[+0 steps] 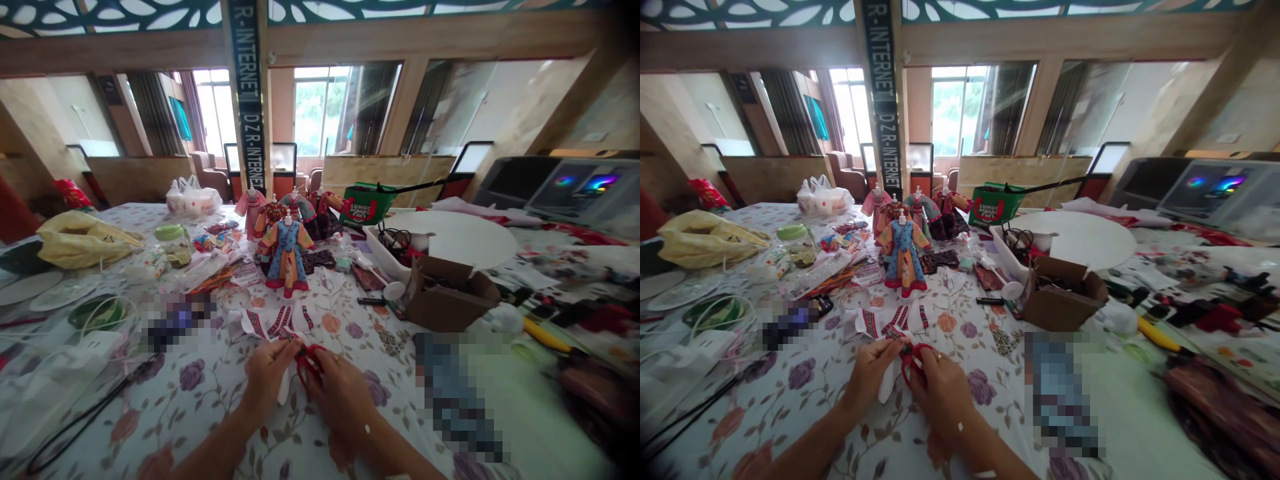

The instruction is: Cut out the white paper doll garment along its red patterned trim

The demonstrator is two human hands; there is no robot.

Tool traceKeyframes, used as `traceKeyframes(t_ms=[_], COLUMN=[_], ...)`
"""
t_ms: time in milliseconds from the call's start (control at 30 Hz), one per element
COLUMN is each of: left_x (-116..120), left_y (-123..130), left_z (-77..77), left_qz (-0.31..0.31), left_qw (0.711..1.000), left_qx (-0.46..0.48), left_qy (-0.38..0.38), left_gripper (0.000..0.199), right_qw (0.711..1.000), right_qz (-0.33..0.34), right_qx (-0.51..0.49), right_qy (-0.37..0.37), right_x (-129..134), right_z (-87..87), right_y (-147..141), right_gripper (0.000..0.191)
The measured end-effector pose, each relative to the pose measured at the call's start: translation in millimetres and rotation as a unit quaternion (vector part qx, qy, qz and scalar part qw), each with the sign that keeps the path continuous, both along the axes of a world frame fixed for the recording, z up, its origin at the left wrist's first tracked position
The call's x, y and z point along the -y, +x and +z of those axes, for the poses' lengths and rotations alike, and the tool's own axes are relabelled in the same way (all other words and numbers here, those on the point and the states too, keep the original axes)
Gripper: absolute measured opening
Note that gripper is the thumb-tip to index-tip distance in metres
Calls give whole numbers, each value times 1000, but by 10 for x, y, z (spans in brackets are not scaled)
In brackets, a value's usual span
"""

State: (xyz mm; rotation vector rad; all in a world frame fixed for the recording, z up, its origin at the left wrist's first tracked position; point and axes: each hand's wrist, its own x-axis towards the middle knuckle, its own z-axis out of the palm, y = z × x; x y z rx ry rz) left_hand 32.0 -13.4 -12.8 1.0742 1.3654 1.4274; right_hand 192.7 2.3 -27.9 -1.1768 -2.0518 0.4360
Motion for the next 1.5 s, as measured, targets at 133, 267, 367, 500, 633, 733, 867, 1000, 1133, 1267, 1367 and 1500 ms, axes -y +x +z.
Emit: traceKeyframes(t_ms=[133,267,367,500,633,733,867,1000,1133,1267,1367,1500], left_x=[-56,-80,-60,-44,-43,-35,-37,-53,-40,-24,-31,-44], left_y=[-184,-377,-452,-468,-445,-413,-371,-355,-360,-395,-430,-437], left_z=[183,279,304,308,287,283,278,251,256,277,271,248], left_qz=[37,-21,-80,-100,-88,-71,-52,-59,-43,-51,-84,-89], left_qw=[998,996,987,985,988,994,998,997,998,998,995,994], left_qx=[-23,71,116,124,111,81,34,40,14,-11,-4,11], left_qy=[33,-56,-80,-58,-56,-36,2,-26,-33,-31,-54,-63], left_gripper=[25,40,51,47,46,41,24,30,33,44,55,62], right_qw=[971,894,850,847,865,860,851,852,854,843,839,837], right_qz=[-12,76,168,225,205,200,212,205,200,203,206,194], right_qx=[-200,-286,-256,-197,-158,-159,-166,-175,-170,-165,-164,-153], right_qy=[-128,-337,-429,-439,-429,-442,-451,-449,-448,-469,-476,-488], right_x=[-80,-111,-64,8,20,17,26,30,13,-5,-17,-35], right_z=[151,250,221,153,143,157,163,147,165,176,141,113], right_y=[138,175,150,143,129,93,53,29,-6,-17,-8,-25], right_gripper=[26,38,48,50,51,52,50,50,51,52,52,53])
